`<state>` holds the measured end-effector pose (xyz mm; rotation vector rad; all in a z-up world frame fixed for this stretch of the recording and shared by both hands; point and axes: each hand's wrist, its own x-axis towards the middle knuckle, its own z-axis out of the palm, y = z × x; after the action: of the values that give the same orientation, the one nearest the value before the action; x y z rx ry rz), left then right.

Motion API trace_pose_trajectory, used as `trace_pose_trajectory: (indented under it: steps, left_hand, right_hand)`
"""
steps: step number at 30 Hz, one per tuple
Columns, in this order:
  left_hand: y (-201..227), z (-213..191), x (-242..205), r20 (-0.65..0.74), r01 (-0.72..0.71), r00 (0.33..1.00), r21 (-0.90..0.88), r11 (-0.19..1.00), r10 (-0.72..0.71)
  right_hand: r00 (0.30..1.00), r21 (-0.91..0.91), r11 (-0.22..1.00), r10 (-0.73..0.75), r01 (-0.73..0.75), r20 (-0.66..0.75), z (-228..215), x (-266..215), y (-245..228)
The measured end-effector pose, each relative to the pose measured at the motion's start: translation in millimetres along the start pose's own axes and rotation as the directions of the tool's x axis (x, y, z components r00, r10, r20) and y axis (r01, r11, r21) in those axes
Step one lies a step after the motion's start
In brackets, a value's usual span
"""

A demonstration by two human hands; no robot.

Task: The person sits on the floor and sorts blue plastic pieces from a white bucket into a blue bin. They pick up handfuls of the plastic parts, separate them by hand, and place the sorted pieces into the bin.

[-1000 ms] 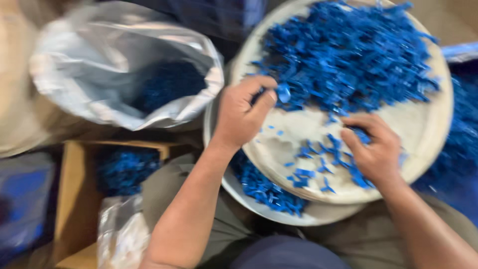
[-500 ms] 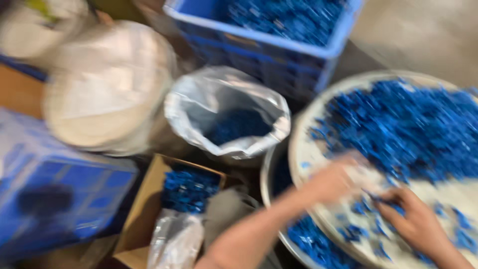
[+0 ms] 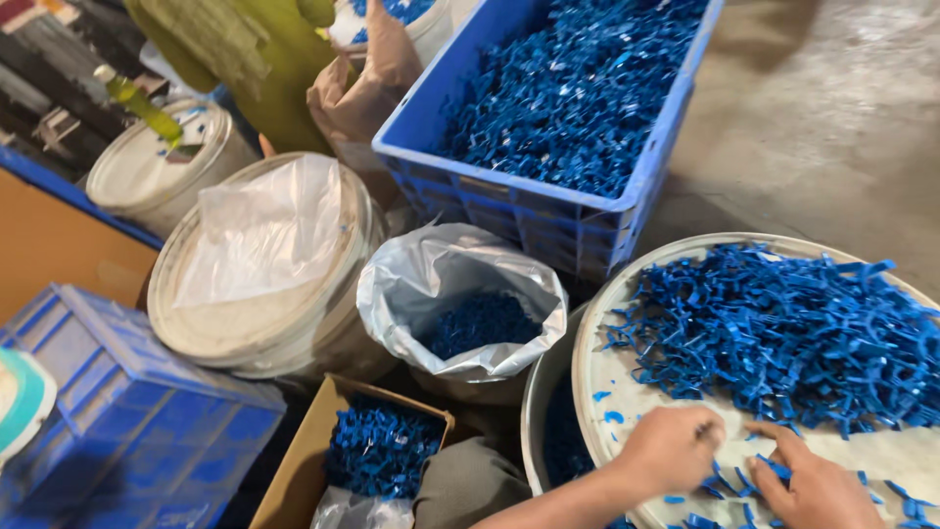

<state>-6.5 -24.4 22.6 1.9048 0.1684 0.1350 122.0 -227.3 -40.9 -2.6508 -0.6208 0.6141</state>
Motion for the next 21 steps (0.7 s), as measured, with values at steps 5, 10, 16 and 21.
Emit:
trace_pose_trajectory:
  steps: [5,10,16,21]
  left_hand:
    - [-5,-7,25,0.114,0.24,0.966,-0.723,0.648,-0.23]
    - [16,-21,11,0.121,0.249,0.959,-0.797,0.551,-0.258]
    - [3,-3,5,0.079,0.215,0.971,-0.692,0.689,-0.224]
    - [-19,16,13,-0.065,0.202,0.969,-0.361,0.91,-0.24]
  right_hand:
    - [0.969,-0.091,0.975,-0.213,0.202,-0.129,-15,-9,-5]
    - [0.958,-0.379,0.881,-0.279,0.283,0.065,-1,-30,-40]
    - [0.926,-0.324,0.869,-0.325,0.373,0.194,5,-48,-59]
    - [0.881,-0.165,0.873,-0.423,0.459,0.21,16,-43,-40]
